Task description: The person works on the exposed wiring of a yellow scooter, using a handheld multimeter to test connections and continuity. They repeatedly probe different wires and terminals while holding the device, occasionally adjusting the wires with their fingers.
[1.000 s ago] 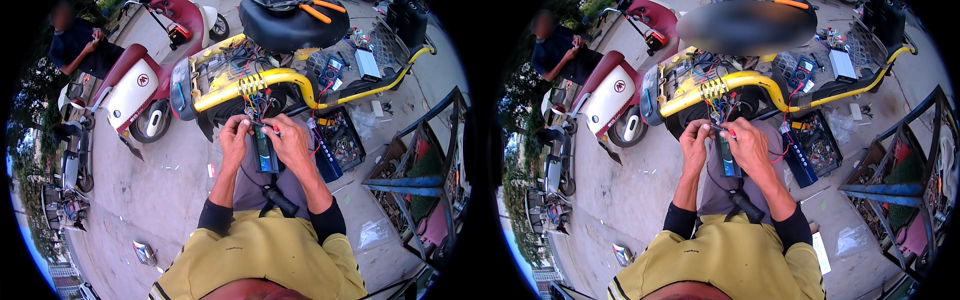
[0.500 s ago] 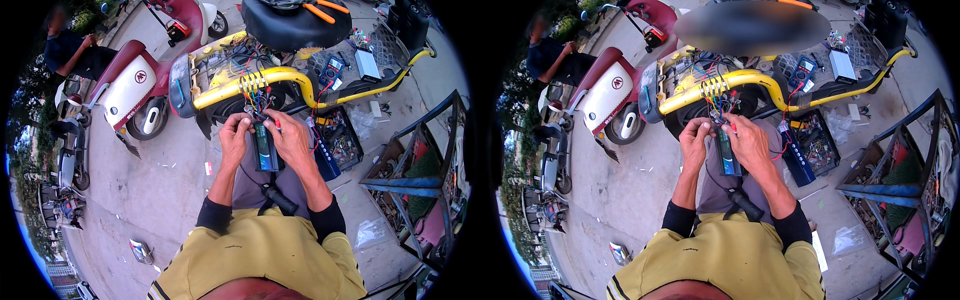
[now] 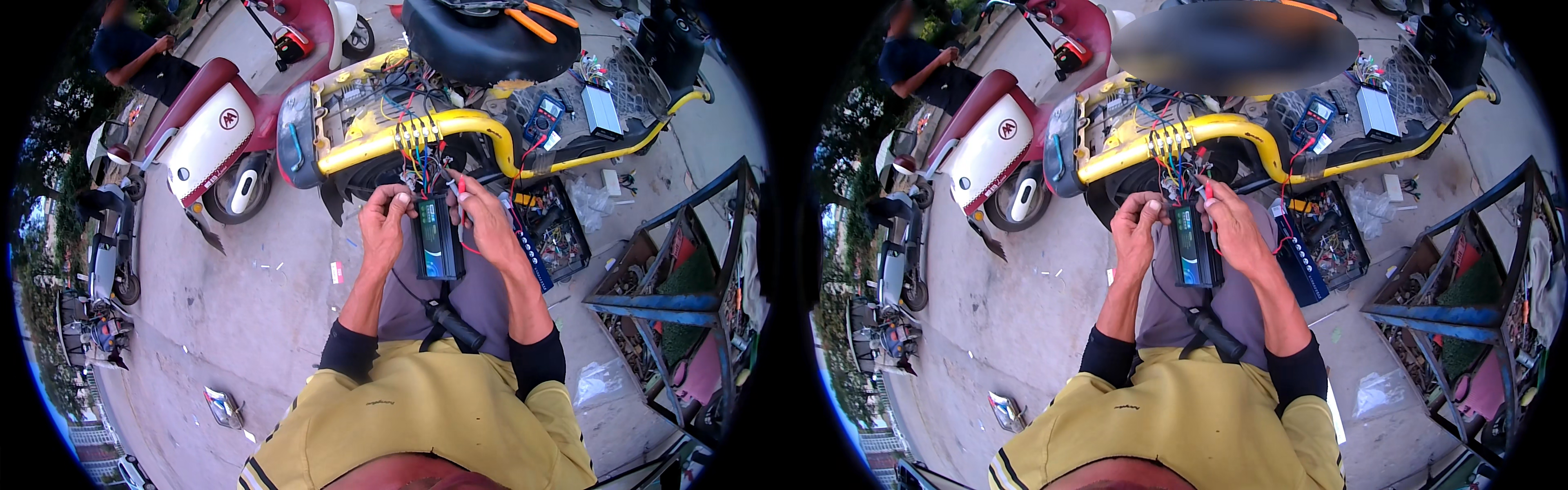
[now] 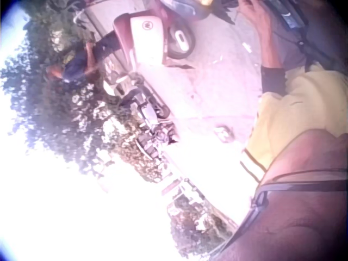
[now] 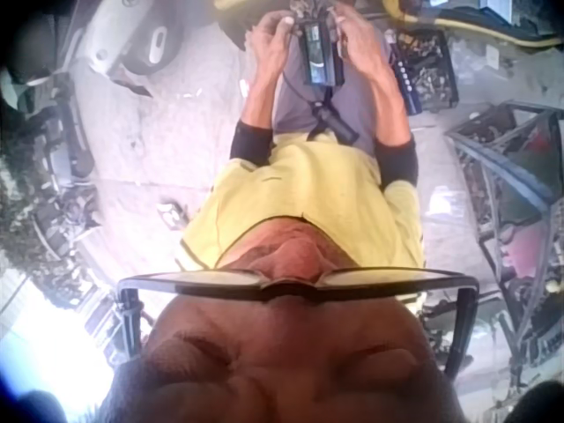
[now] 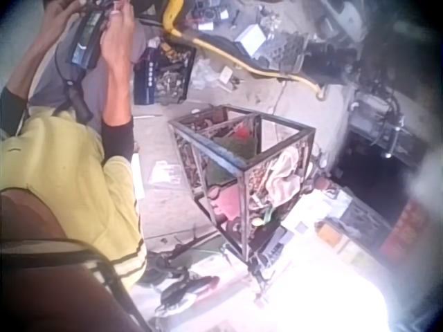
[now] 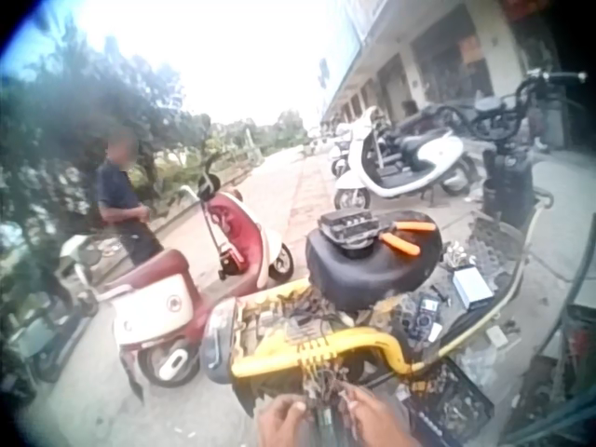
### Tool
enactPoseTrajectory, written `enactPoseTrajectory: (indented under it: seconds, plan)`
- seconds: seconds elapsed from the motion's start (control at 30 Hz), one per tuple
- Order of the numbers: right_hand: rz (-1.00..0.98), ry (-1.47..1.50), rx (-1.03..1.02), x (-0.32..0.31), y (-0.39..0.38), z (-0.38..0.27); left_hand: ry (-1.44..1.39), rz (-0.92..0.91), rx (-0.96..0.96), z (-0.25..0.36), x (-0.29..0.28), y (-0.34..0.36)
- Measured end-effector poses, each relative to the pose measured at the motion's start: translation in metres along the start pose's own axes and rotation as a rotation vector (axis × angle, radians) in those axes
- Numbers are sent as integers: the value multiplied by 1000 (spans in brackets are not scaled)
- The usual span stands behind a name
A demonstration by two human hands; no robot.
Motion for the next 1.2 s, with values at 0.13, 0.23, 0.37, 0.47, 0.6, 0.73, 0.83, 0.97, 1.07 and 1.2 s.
enactPoseTrajectory:
  seconds: [0.13, 0.23, 0.37, 0.47, 0.6, 0.73, 0.83, 0.97, 1.07, 1.2]
  plan:
    - [49, 151, 20, -2, 1, 3, -18, -3, -4, -2, 0, 0]
    - [89, 170, 45, -2, -2, 0, -38, 7, -1, -3, -2, 0]
    - [102, 130, -7, -2, 4, 8, -38, 8, 3, -3, -2, 0]
    - [95, 1, -38, 3, 4, 6, -20, 3, -2, -4, -3, 0]
    - [242, -297, -201, 3, -4, -16, -34, -9, -5, -4, -2, 0]
    - [275, -494, -297, 11, -15, -42, -10, -23, -1, -4, -2, -1]
    - [264, -546, -297, 12, -15, -44, -5, -22, -8, -3, -1, -1]
    - [255, -611, -287, 14, -14, -47, -3, -20, -11, -4, -1, -1]
    - [251, -635, -287, 15, -12, -47, 11, -26, -18, -3, 1, -2]
    - [251, -645, -290, 16, -12, -48, 24, -46, -14, -2, 2, -2]
Point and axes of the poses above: each hand's wrist, its own y-axis towards the middle knuckle, its own x-axis out of the palm, z = x × y, the point moved 10 cm from there along y, towards the middle knuckle, and after that the axes turned 12 degrees about x, right-handed, at the moved point
